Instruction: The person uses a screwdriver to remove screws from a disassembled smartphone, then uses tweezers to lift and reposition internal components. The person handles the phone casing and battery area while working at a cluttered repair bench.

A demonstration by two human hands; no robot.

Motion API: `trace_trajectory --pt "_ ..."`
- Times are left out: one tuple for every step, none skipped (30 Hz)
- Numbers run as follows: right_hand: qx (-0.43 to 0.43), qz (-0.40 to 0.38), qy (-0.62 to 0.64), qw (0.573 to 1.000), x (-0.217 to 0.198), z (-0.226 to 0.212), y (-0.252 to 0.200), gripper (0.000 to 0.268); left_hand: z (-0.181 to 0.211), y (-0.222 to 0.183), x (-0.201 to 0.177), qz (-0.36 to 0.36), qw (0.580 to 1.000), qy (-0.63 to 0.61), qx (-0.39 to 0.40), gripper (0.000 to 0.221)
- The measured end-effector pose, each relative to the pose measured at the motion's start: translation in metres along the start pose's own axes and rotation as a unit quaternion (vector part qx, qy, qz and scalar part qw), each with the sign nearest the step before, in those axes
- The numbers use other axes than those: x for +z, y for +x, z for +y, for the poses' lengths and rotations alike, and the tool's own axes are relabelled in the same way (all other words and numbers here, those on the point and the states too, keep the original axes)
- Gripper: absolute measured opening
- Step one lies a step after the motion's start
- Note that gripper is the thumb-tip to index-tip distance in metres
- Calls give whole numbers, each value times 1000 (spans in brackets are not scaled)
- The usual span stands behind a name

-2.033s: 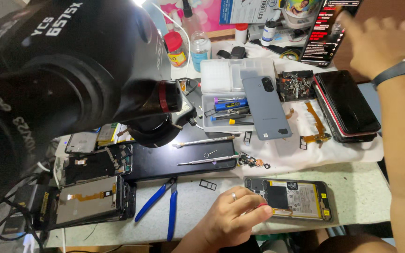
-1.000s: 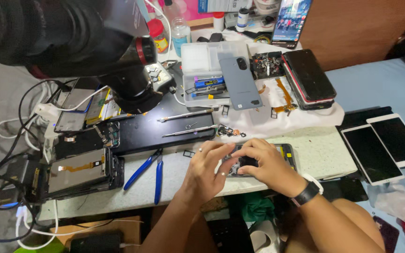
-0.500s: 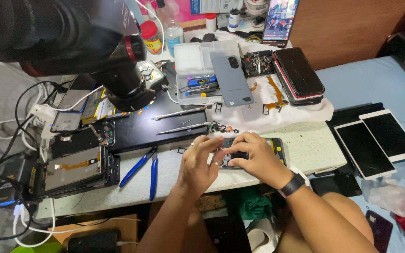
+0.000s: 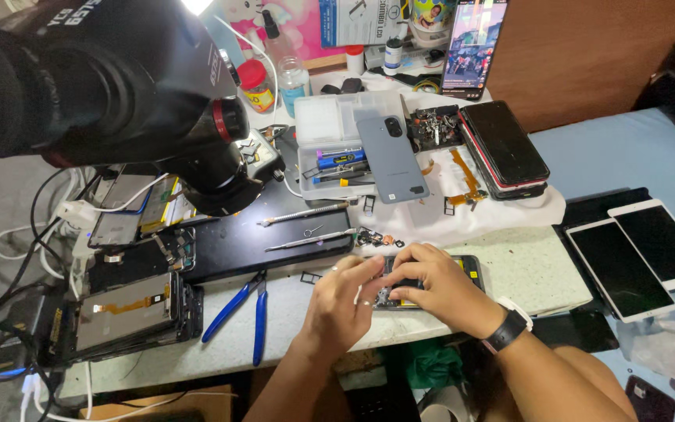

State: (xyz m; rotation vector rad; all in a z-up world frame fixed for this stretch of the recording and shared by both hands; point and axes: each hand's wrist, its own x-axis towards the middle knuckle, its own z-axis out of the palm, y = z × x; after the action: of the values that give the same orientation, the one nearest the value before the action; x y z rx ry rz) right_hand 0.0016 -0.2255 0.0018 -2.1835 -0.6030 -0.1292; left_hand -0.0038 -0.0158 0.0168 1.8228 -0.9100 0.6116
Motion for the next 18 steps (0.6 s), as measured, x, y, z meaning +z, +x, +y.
trace_trajectory --pt "2 -2 -2 1000 1 0 0 21 -1 -1 0 4 1000 5 1 45" --pt "4 -3 -4 1000 1 -1 -1 21 -2 -1 0 8 1000 10 2 47" --pt "4 -2 -7 1000 1 -1 -1 20 -3 -1 0 11 1000 14 4 49" --pt "3 -1 -11 1000 1 -2 -1 20 -3 -1 0 8 1000 0 8 48" --pt "2 3 -15 1000 1 -3 -1 19 -2 -2 -1 4 1000 -16 13 48" --pt "-2 3 -16 1000 0 -2 0 18 -3 -1 0 0 999 -31 18 48" --pt "-5 3 -17 1000 0 -3 0 18 -2 -2 0 -1 1000 -15 9 48" --pt "-8 3 -17 1000 1 -3 -1 17 -2 -2 -1 -2 1000 1 -1 49" --pt "-4 2 -18 1000 2 -4 0 18 -2 -2 -1 -3 1000 18 -9 49" --pt "0 1 -19 1000 2 -5 0 20 -2 -3 -2 0 1000 17 -11 50" --pt "4 -1 -22 1000 1 -5 0 21 -3 -3 -2 5 1000 15 -12 51" --pt "3 1 -21 1000 1 -6 1 20 -4 -2 -2 9 1000 13 -13 52" --pt "4 2 -21 1000 0 -6 -1 19 -5 -2 -2 3 1000 1 -2 51" --pt "4 4 -21 1000 0 -6 -1 19 -7 -3 -3 -4 1000 -11 9 50" --pt "0 6 -24 1000 0 -6 -1 18 -7 -5 -4 -11 1000 -22 18 50" --pt "-4 8 -27 1000 0 -6 -1 18 -8 -5 -4 -12 1000 -5 9 50" --pt "-10 9 -29 999 1 -6 0 18 -9 -6 -5 -13 1000 13 -1 51" --pt "-7 4 -25 1000 2 -6 0 18 -9 -8 -6 -14 999 31 -10 52"
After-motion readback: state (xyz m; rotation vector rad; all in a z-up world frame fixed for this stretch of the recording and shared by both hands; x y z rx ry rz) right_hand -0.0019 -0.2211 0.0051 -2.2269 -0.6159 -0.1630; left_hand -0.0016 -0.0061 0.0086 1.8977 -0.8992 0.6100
